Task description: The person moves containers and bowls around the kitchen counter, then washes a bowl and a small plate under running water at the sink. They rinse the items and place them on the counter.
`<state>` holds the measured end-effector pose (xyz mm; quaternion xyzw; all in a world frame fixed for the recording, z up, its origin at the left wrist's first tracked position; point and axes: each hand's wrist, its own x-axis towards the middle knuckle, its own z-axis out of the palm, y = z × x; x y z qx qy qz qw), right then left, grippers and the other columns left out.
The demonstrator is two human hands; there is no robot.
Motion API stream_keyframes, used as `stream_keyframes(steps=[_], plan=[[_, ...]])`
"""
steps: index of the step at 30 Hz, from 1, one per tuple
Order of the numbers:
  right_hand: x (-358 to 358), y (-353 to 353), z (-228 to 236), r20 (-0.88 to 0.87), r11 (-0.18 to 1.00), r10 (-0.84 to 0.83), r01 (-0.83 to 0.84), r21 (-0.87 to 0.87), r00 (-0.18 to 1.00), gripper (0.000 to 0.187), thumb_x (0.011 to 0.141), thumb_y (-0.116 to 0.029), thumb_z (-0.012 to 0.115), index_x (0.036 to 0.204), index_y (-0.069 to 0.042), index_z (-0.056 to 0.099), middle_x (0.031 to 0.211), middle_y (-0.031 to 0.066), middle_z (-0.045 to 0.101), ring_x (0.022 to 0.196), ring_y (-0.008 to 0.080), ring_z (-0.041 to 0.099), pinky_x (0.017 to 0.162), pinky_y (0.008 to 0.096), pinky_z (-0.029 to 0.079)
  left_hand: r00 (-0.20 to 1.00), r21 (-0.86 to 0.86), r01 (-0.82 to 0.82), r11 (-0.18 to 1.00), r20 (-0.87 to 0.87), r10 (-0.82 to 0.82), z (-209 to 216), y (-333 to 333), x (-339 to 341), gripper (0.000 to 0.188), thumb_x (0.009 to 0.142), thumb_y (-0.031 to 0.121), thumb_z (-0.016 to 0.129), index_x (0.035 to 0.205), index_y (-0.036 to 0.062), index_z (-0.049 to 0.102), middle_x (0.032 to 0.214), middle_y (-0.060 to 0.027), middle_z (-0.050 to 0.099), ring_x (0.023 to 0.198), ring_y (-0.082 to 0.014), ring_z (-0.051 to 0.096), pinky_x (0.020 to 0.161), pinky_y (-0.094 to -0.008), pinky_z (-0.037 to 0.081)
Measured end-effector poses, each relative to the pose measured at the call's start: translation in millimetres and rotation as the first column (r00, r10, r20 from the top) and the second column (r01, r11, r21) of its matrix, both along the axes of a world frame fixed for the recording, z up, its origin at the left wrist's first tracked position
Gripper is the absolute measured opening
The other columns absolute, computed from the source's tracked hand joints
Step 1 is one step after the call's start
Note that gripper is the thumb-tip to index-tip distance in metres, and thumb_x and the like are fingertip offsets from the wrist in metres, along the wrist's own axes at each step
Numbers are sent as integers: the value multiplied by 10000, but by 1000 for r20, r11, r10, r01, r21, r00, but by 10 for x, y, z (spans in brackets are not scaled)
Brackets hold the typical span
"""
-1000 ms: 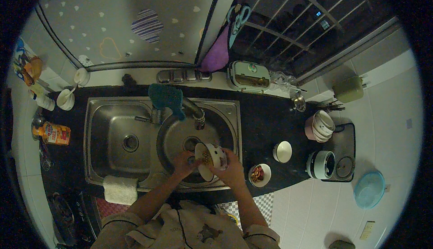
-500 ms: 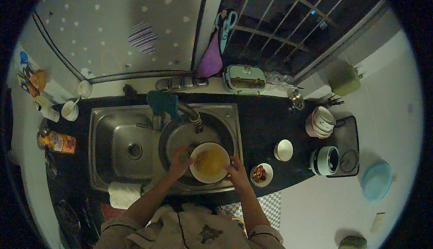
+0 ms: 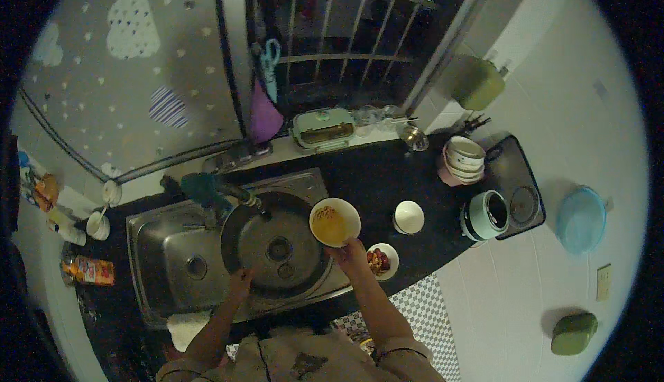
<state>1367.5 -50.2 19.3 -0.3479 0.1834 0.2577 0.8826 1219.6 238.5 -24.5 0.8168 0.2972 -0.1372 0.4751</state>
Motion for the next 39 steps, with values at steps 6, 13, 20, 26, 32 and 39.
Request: stream_keyframes(steps=[6,13,20,26,32,39], plan=[[518,-224,-666,-98,945,-289,300,130,952,513,786,-35,414,1274,7,259,1254,224,364,1177,393,389,972,525,374,904,-94,134,987,419,-83,-1257,112,-334,347,761,171,637,1086,79,559,927,-134,614,903,-270,589,801,-350,457],[728,-342,-671,-215,924,-383,373,-85,899,457,830,-51,381,1269,10,268,1258,225,361,1189,388,371,958,550,371,942,76,145,987,293,-161,-700,11,-422,381,717,108,632,1090,88,557,1019,-118,592,964,-245,563,831,-350,452],[775,-400,-750,-178,919,-394,382,-98,902,436,850,-52,380,1269,15,279,1266,222,360,1139,384,420,945,532,390,968,103,105,989,218,-125,-567,-36,-415,354,672,54,596,1025,82,583,1009,-124,574,919,-273,559,807,-353,453],[777,-503,-612,-110,961,-248,231,-150,962,369,879,-92,403,1216,45,342,1205,238,426,1106,389,438,952,471,394,961,175,124,977,225,-162,-541,-131,-316,323,637,52,611,958,93,602,1026,-134,557,991,-287,521,824,-373,435],[663,-934,-656,13,862,36,-24,-506,999,426,846,-158,475,1214,26,365,1198,256,433,1157,376,392,983,495,335,893,306,333,892,202,-402,-620,-112,-162,474,627,102,658,1093,116,571,1208,-155,485,1188,-292,401,938,-392,385],[-154,-263,1430,262,954,16,-94,285,965,576,788,-266,553,1301,-90,360,1314,173,398,1252,371,306,1019,497,267,961,-514,278,812,138,-242,931,-291,182,445,779,210,594,1193,71,506,1276,-178,443,1189,-333,412,984,-454,322]])
